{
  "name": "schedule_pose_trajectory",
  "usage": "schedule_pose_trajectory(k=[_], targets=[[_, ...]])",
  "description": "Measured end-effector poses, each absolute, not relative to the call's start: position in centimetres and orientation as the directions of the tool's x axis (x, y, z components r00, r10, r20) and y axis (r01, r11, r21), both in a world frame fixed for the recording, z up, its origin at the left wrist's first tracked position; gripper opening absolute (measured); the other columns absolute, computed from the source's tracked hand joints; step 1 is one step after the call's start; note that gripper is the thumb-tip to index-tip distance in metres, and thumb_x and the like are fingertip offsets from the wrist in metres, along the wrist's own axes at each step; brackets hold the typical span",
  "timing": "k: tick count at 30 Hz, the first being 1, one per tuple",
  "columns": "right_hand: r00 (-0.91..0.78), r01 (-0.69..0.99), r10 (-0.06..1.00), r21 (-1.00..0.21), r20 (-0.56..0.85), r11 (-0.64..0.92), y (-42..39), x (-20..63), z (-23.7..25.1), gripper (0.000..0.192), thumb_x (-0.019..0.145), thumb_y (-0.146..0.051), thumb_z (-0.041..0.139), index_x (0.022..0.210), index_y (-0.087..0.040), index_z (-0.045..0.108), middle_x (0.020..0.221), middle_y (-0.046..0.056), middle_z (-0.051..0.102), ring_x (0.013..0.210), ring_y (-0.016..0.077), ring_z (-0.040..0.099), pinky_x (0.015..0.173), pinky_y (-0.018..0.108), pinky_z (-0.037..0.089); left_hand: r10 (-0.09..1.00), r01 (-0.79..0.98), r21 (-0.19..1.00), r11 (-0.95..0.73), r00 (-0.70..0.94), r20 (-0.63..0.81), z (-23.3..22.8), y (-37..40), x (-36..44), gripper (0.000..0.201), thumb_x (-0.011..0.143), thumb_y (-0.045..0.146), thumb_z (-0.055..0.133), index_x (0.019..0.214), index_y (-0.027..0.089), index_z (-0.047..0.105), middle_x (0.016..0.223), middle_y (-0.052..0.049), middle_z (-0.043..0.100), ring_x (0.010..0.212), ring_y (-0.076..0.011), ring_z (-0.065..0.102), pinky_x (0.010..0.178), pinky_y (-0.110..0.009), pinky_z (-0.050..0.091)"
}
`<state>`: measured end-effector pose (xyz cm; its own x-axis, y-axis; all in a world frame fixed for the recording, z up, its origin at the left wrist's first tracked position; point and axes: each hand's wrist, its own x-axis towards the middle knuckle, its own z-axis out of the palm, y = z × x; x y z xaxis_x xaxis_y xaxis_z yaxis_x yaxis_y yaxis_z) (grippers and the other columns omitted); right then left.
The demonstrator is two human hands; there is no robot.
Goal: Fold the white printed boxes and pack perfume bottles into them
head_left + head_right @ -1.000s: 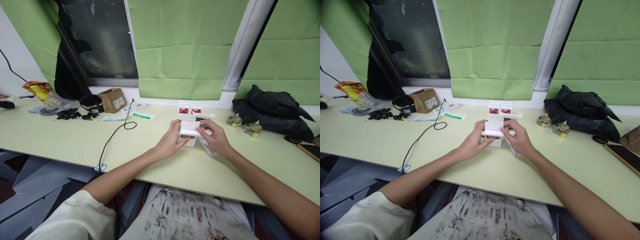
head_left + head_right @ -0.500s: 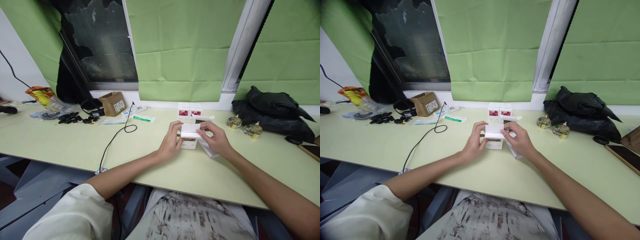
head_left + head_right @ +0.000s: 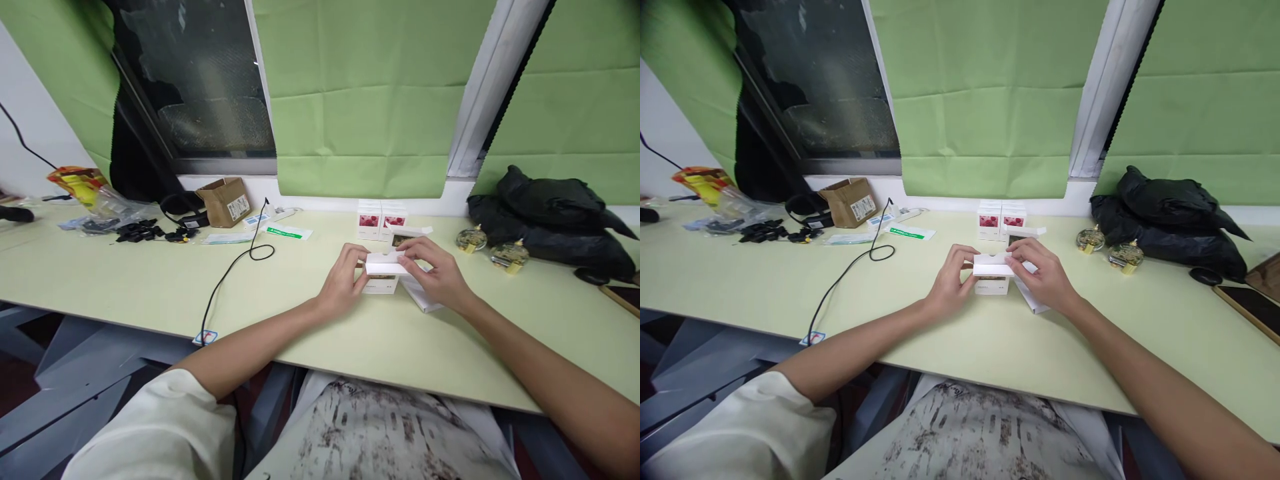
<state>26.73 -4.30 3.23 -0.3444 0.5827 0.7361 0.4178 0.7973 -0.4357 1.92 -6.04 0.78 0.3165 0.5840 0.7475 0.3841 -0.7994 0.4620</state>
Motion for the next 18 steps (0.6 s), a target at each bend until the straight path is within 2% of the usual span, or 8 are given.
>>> schedule_pose_trajectory(k=[7, 12, 18], targets=[[-0.355, 0.414, 0.577, -0.430, 0.735, 0.802, -4.26, 26.66, 3.09, 0.013, 0.104, -0.031, 0.059, 0.096, -0.025, 0.068, 0.115, 0.010, 0.071, 0.108, 0.0277, 0.068, 0.090, 0.044, 0.055, 0.523, 0.415, 0.382, -0.826, 0.309, 0.794, 1.00, -5.68, 1.68, 0.021, 0.096, 0.011, 0.062, 0.112, 0.023, 0.057, 0.113, -0.008, 0.061, 0.110, -0.0226, 0.062, 0.093, -0.042, 0.059], [-0.361, 0.408, 0.565, -0.419, 0.742, 0.811, -4.40, 26.63, 3.13, 0.014, 0.105, -0.031, 0.057, 0.097, -0.025, 0.067, 0.114, 0.010, 0.070, 0.107, 0.0275, 0.068, 0.092, 0.044, 0.054, 0.527, 0.416, 0.387, -0.823, 0.302, 0.795, 0.96, -5.65, 1.58, 0.018, 0.095, 0.013, 0.064, 0.108, 0.023, 0.057, 0.122, -0.010, 0.057, 0.116, -0.0229, 0.061, 0.094, -0.041, 0.057], [-0.376, 0.417, 0.561, -0.406, 0.737, 0.813, -4.34, 26.65, 2.92, 0.013, 0.106, -0.029, 0.055, 0.097, -0.025, 0.065, 0.114, 0.010, 0.069, 0.106, 0.0265, 0.067, 0.091, 0.043, 0.053, 0.479, 0.480, 0.298, -0.825, 0.314, 0.820, 1.10, -5.56, 1.48, 0.017, 0.096, 0.014, 0.063, 0.110, 0.023, 0.059, 0.113, -0.008, 0.063, 0.107, -0.0234, 0.060, 0.093, -0.042, 0.054]])
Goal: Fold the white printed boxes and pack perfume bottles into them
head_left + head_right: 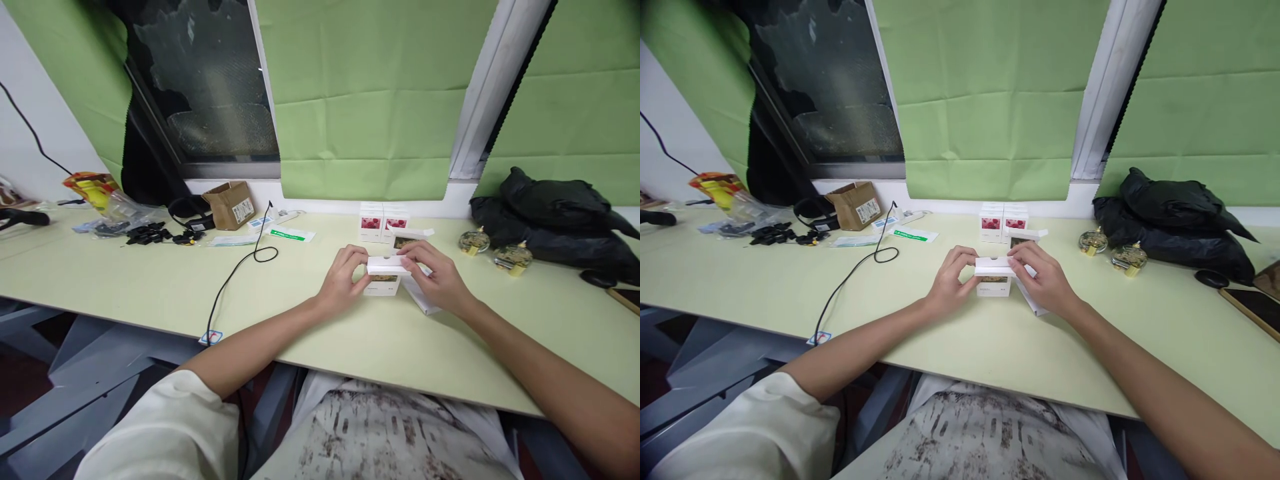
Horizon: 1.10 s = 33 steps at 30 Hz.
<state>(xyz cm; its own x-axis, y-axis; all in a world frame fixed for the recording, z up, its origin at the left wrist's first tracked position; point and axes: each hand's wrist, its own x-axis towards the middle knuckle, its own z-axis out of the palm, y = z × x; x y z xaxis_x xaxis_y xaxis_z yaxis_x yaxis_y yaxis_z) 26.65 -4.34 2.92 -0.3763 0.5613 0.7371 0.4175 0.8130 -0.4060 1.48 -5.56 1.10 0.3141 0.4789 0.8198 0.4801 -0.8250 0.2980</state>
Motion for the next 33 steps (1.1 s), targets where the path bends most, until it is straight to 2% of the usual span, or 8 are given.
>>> schedule_pose_trajectory(k=[5, 10, 15, 20, 24, 28, 33], targets=[[-0.362, 0.418, 0.557, -0.404, 0.748, 0.814, -4.3, 26.5, 2.8, 0.014, 0.106, -0.029, 0.054, 0.097, -0.025, 0.065, 0.113, 0.010, 0.069, 0.107, 0.0268, 0.068, 0.091, 0.042, 0.053, 0.525, 0.431, 0.382, -0.818, 0.285, 0.802, 1.1, -5.5, 1.4, 0.032, 0.094, 0.012, 0.064, 0.123, 0.023, 0.055, 0.114, -0.008, 0.063, 0.105, -0.0230, 0.061, 0.091, -0.040, 0.055], [-0.356, 0.403, 0.546, -0.402, 0.759, 0.822, -4.5, 26.2, 3.0, 0.015, 0.106, -0.028, 0.053, 0.098, -0.026, 0.065, 0.109, 0.009, 0.070, 0.105, 0.0267, 0.068, 0.088, 0.042, 0.054, 0.553, 0.375, 0.440, -0.816, 0.287, 0.782, 0.9, -5.3, 1.3, 0.032, 0.095, 0.013, 0.063, 0.123, 0.024, 0.052, 0.116, -0.008, 0.060, 0.108, -0.0224, 0.061, 0.092, -0.040, 0.056], [-0.340, 0.422, 0.547, -0.395, 0.765, 0.816, -4.7, 26.0, 2.9, 0.013, 0.107, -0.028, 0.052, 0.111, -0.027, 0.064, 0.109, 0.009, 0.070, 0.103, 0.0262, 0.067, 0.090, 0.043, 0.054, 0.538, 0.345, 0.433, -0.833, 0.321, 0.779, 1.1, -5.3, 1.1, 0.030, 0.093, 0.010, 0.063, 0.118, 0.024, 0.052, 0.115, -0.008, 0.059, 0.107, -0.0218, 0.060, 0.091, -0.040, 0.057], [-0.336, 0.449, 0.528, -0.361, 0.780, 0.818, -5.0, 26.0, 2.7, 0.017, 0.106, -0.028, 0.051, 0.120, -0.028, 0.061, 0.115, 0.010, 0.070, 0.111, 0.0284, 0.065, 0.095, 0.046, 0.053, 0.521, 0.344, 0.409, -0.845, 0.357, 0.776, 1.2, -5.3, 0.8, 0.030, 0.093, 0.011, 0.062, 0.118, 0.024, 0.053, 0.115, -0.008, 0.059, 0.108, -0.0216, 0.061, 0.092, -0.040, 0.058], [-0.365, 0.423, 0.529, -0.369, 0.766, 0.827, -5.3, 26.1, 2.9, 0.016, 0.106, -0.025, 0.049, 0.119, -0.028, 0.059, 0.115, 0.010, 0.068, 0.111, 0.0288, 0.064, 0.096, 0.048, 0.053, 0.504, 0.351, 0.385, -0.853, 0.365, 0.783, 1.2, -5.2, 0.7, 0.025, 0.097, 0.013, 0.060, 0.118, 0.025, 0.054, 0.116, -0.008, 0.057, 0.109, -0.0209, 0.061, 0.090, -0.039, 0.059], [-0.390, 0.373, 0.483, -0.345, 0.784, 0.861, -5.6, 26.2, 3.2, 0.012, 0.104, -0.023, 0.050, 0.110, -0.027, 0.059, 0.112, 0.011, 0.068, 0.110, 0.0303, 0.063, 0.096, 0.052, 0.053, 0.485, 0.406, 0.331, -0.852, 0.372, 0.792, 1.2, -5.3, 0.6, 0.021, 0.098, 0.012, 0.059, 0.114, 0.026, 0.057, 0.117, -0.008, 0.057, 0.111, -0.0217, 0.061, 0.091, -0.038, 0.058], [-0.399, 0.363, 0.481, -0.348, 0.781, 0.864, -5.8, 26.1, 3.5, 0.010, 0.101, -0.019, 0.052, 0.104, -0.026, 0.059, 0.109, 0.011, 0.067, 0.107, 0.0296, 0.063, 0.093, 0.050, 0.052, 0.501, 0.450, 0.323, -0.833, 0.362, 0.786, 1.3, -5.5, 0.5, 0.023, 0.096, 0.007, 0.058, 0.110, 0.025, 0.058, 0.118, -0.008, 0.055, 0.114, -0.0219, 0.061, 0.095, -0.039, 0.056]])
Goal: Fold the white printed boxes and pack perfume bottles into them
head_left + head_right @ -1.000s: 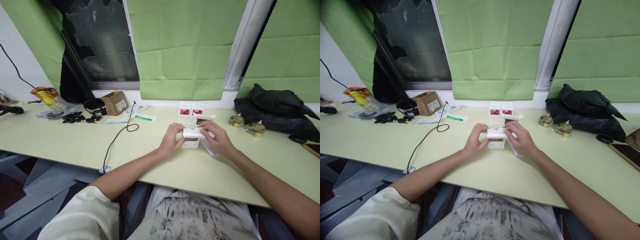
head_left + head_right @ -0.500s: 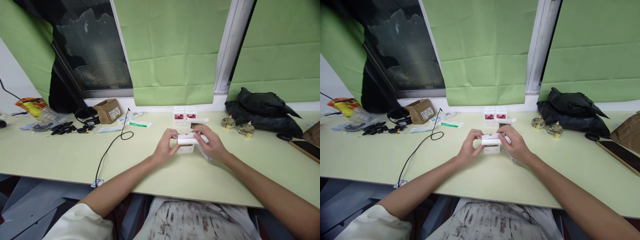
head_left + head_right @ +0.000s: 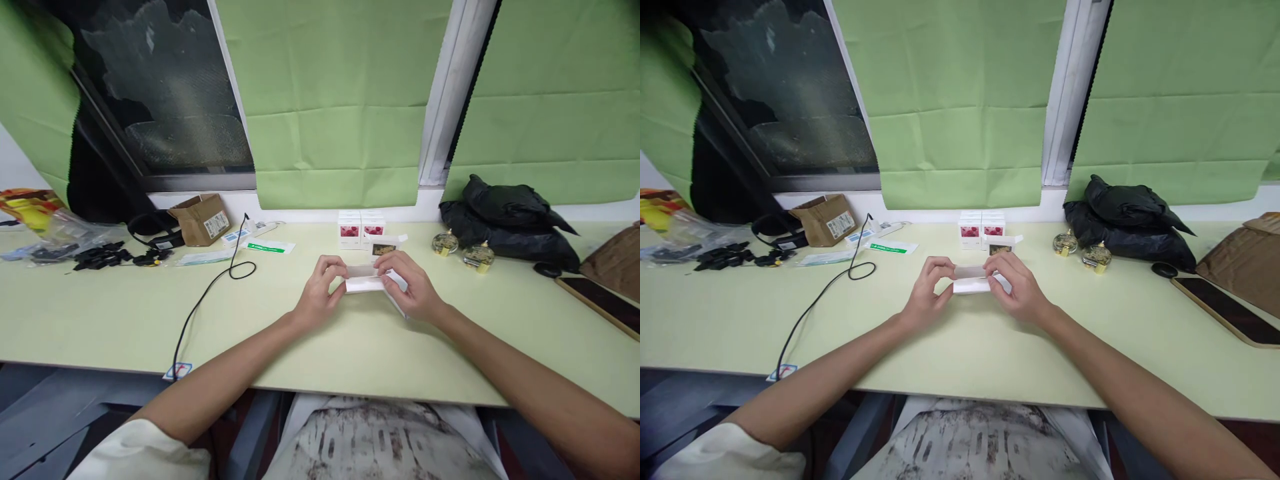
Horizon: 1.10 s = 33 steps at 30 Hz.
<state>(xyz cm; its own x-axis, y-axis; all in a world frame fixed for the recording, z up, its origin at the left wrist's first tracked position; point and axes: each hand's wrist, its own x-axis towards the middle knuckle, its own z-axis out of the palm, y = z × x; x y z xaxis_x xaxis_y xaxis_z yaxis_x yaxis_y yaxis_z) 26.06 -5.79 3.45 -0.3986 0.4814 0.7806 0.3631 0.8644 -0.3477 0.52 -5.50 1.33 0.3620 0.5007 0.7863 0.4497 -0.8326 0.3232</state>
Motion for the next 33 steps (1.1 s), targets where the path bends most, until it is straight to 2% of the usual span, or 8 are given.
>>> schedule_pose_trajectory(k=[5, 10, 13, 18, 22, 24, 27, 33], targets=[[-0.389, 0.358, 0.487, -0.358, 0.782, 0.862, -5.6, 26.1, 3.1, 0.007, 0.100, -0.022, 0.054, 0.105, -0.026, 0.059, 0.110, 0.011, 0.066, 0.109, 0.0298, 0.063, 0.095, 0.050, 0.053, 0.512, 0.427, 0.354, -0.832, 0.344, 0.788, 1.3, -5.4, 0.6, 0.023, 0.096, 0.007, 0.059, 0.111, 0.025, 0.057, 0.121, -0.008, 0.054, 0.117, -0.0219, 0.059, 0.098, -0.041, 0.057], [-0.362, 0.396, 0.533, -0.391, 0.765, 0.831, -5.4, 26.2, 3.0, 0.019, 0.105, -0.028, 0.051, 0.122, -0.026, 0.059, 0.118, 0.012, 0.067, 0.112, 0.0285, 0.064, 0.097, 0.047, 0.054, 0.587, 0.335, 0.494, -0.802, 0.293, 0.755, 1.4, -5.2, 0.7, 0.024, 0.099, 0.013, 0.059, 0.118, 0.027, 0.055, 0.124, -0.009, 0.052, 0.119, -0.0206, 0.057, 0.096, -0.040, 0.062], [-0.324, 0.426, 0.559, -0.410, 0.763, 0.806, -5.2, 26.2, 3.0, 0.021, 0.107, -0.031, 0.047, 0.124, -0.027, 0.059, 0.118, 0.011, 0.067, 0.111, 0.0265, 0.065, 0.098, 0.045, 0.055, 0.629, 0.335, 0.544, -0.769, 0.251, 0.735, 1.6, -5.1, 0.7, 0.022, 0.101, 0.016, 0.058, 0.119, 0.027, 0.053, 0.126, -0.008, 0.052, 0.120, -0.0198, 0.057, 0.097, -0.040, 0.062], [-0.124, 0.530, 0.581, -0.442, 0.804, 0.724, -4.3, 27.1, 3.3, 0.019, 0.107, -0.036, 0.047, 0.113, -0.026, 0.061, 0.099, 0.007, 0.066, 0.087, 0.0233, 0.064, 0.081, 0.039, 0.054, 0.651, 0.412, 0.551, -0.726, 0.150, 0.744, 1.9, -3.8, -0.2, 0.019, 0.103, 0.021, 0.058, 0.119, 0.028, 0.051, 0.134, -0.010, 0.049, 0.127, -0.0219, 0.054, 0.098, -0.043, 0.062], [-0.008, 0.646, 0.661, -0.501, 0.751, 0.576, -3.6, 28.2, 3.6, 0.025, 0.106, -0.043, 0.046, 0.097, -0.025, 0.060, 0.075, 0.001, 0.061, 0.064, 0.0190, 0.054, 0.063, 0.033, 0.044, 0.661, 0.461, 0.575, -0.676, 0.033, 0.750, 2.3, -1.9, -1.9, 0.018, 0.102, 0.025, 0.059, 0.117, 0.027, 0.050, 0.134, -0.010, 0.046, 0.125, -0.0223, 0.054, 0.096, -0.043, 0.063], [-0.054, 0.732, 0.720, -0.463, 0.692, 0.500, -3.4, 28.5, 3.9, 0.032, 0.106, -0.044, 0.044, 0.085, -0.025, 0.057, 0.065, 0.000, 0.057, 0.058, 0.0181, 0.051, 0.061, 0.032, 0.039, 0.665, 0.486, 0.587, -0.648, -0.017, 0.747, 2.4, -0.9, -2.8, 0.019, 0.101, 0.025, 0.060, 0.117, 0.027, 0.049, 0.133, -0.009, 0.045, 0.119, -0.0213, 0.056, 0.093, -0.041, 0.063], [-0.148, 0.862, 0.814, -0.330, 0.562, 0.385, -3.4, 28.7, 4.5, 0.040, 0.106, -0.048, 0.042, 0.075, -0.024, 0.054, 0.063, 0.001, 0.060, 0.061, 0.0203, 0.057, 0.062, 0.033, 0.034, 0.677, 0.521, 0.602, -0.605, -0.062, 0.734, 2.2, 0.2, -3.7, 0.020, 0.100, 0.025, 0.060, 0.116, 0.026, 0.048, 0.131, -0.009, 0.043, 0.116, -0.0210, 0.057, 0.090, -0.040, 0.063], [-0.108, 0.986, 0.967, -0.098, 0.230, 0.134, -3.1, 29.1, 5.0, 0.047, 0.103, -0.062, 0.040, 0.093, -0.023, 0.063, 0.091, 0.013, 0.076, 0.084, 0.0317, 0.070, 0.066, 0.035, 0.040, 0.734, 0.498, 0.676, -0.543, -0.111, 0.671, 0.9, 1.0, -3.9, 0.029, 0.101, 0.028, 0.057, 0.126, 0.027, 0.043, 0.136, -0.010, 0.043, 0.117, -0.0210, 0.058, 0.088, -0.037, 0.062]])
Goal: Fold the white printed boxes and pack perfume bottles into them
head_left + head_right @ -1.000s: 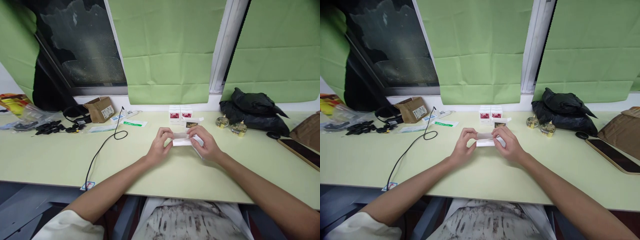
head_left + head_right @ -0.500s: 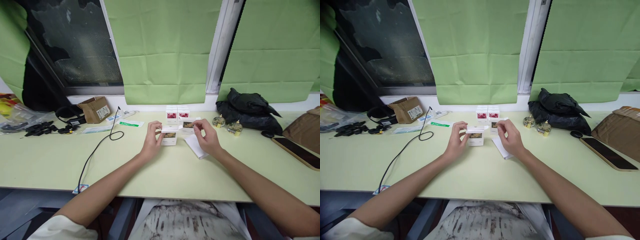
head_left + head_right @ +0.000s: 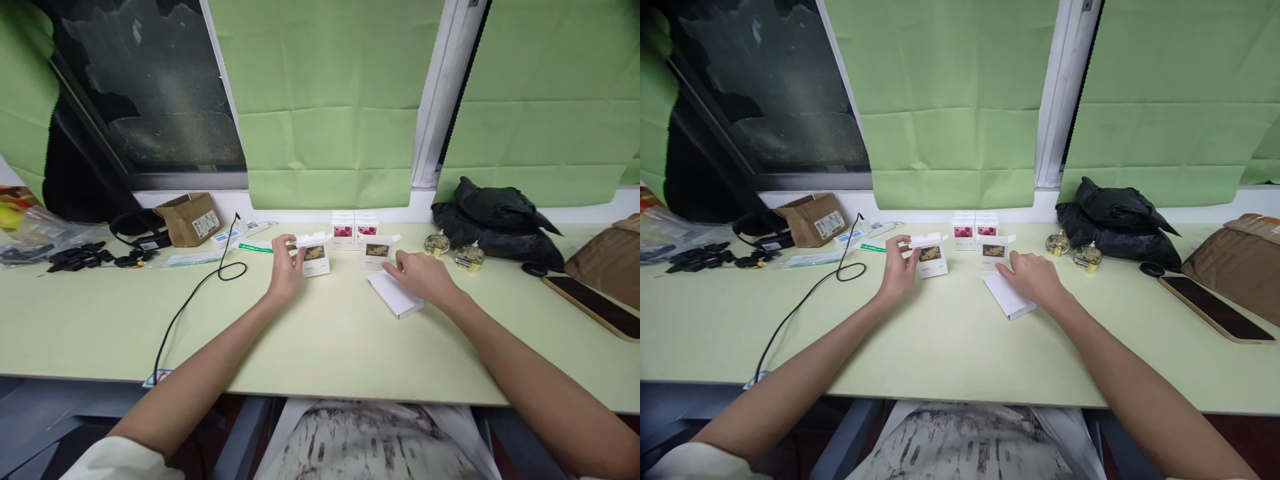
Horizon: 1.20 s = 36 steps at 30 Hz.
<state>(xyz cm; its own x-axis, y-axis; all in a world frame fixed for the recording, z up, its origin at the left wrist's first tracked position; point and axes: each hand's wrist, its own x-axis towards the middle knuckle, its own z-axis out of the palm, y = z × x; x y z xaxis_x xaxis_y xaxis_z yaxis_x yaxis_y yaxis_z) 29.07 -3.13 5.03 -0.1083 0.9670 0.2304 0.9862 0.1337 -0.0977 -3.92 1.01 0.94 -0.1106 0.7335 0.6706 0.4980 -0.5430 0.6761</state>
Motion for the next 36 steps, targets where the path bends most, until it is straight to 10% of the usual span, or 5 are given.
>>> schedule_pose_trajectory(k=[11, 18, 22, 27, 36], targets=[[-0.020, 0.990, 0.994, -0.140, -0.112, 0.004, -2.2, 30.0, 4.1, 0.076, 0.093, -0.086, 0.035, 0.110, -0.019, 0.066, 0.117, 0.021, 0.074, 0.104, 0.0399, 0.071, 0.077, 0.045, 0.051, 0.590, 0.608, 0.552, -0.571, -0.163, 0.791, 1.6, -0.1, -3.3, 0.079, 0.090, 0.038, 0.076, 0.151, 0.030, 0.027, 0.158, -0.017, 0.030, 0.140, -0.0332, 0.044, 0.112, -0.056, 0.047], [-0.045, 0.985, 0.990, -0.174, -0.137, 0.021, -2.4, 29.4, 3.6, 0.070, 0.096, -0.081, 0.035, 0.111, -0.020, 0.066, 0.109, 0.019, 0.076, 0.100, 0.0379, 0.072, 0.074, 0.042, 0.050, 0.451, 0.661, 0.365, -0.656, -0.044, 0.891, 2.2, -1.9, -2.1, 0.061, 0.091, 0.023, 0.067, 0.143, 0.027, 0.034, 0.156, -0.017, 0.035, 0.149, -0.0341, 0.035, 0.114, -0.057, 0.040], [-0.051, 0.981, 0.992, -0.190, -0.111, 0.029, -2.7, 28.7, 3.2, 0.068, 0.099, -0.077, 0.034, 0.111, -0.018, 0.066, 0.106, 0.020, 0.077, 0.098, 0.0379, 0.073, 0.070, 0.041, 0.048, 0.316, 0.593, 0.179, -0.785, 0.136, 0.939, 1.8, -3.0, -1.8, 0.032, 0.092, 0.025, 0.067, 0.119, 0.026, 0.049, 0.124, -0.012, 0.058, 0.120, -0.0289, 0.057, 0.100, -0.048, 0.049], [-0.080, 0.966, 0.996, -0.248, -0.035, 0.069, -3.0, 27.1, 2.4, 0.060, 0.100, -0.073, 0.039, 0.103, -0.019, 0.066, 0.106, 0.018, 0.077, 0.094, 0.0345, 0.073, 0.067, 0.036, 0.044, 0.708, 0.562, 0.431, -0.706, 0.584, 0.397, 1.7, -5.6, 0.3, 0.029, 0.104, 0.046, 0.053, 0.087, 0.023, 0.056, 0.079, 0.000, 0.061, 0.068, -0.0164, 0.056, 0.064, -0.031, 0.043], [-0.114, 0.829, 0.987, -0.536, 0.116, 0.159, -4.2, 25.7, 1.6, 0.036, 0.100, -0.055, 0.052, 0.083, -0.023, 0.056, 0.082, 0.005, 0.074, 0.070, 0.0214, 0.065, 0.059, 0.030, 0.038, 0.843, 0.583, 0.638, -0.504, 0.494, 0.215, 2.0, -6.4, 1.3, 0.046, 0.090, 0.063, 0.069, 0.109, 0.023, 0.055, 0.111, -0.006, 0.063, 0.103, -0.0266, 0.058, 0.085, -0.038, 0.047]])
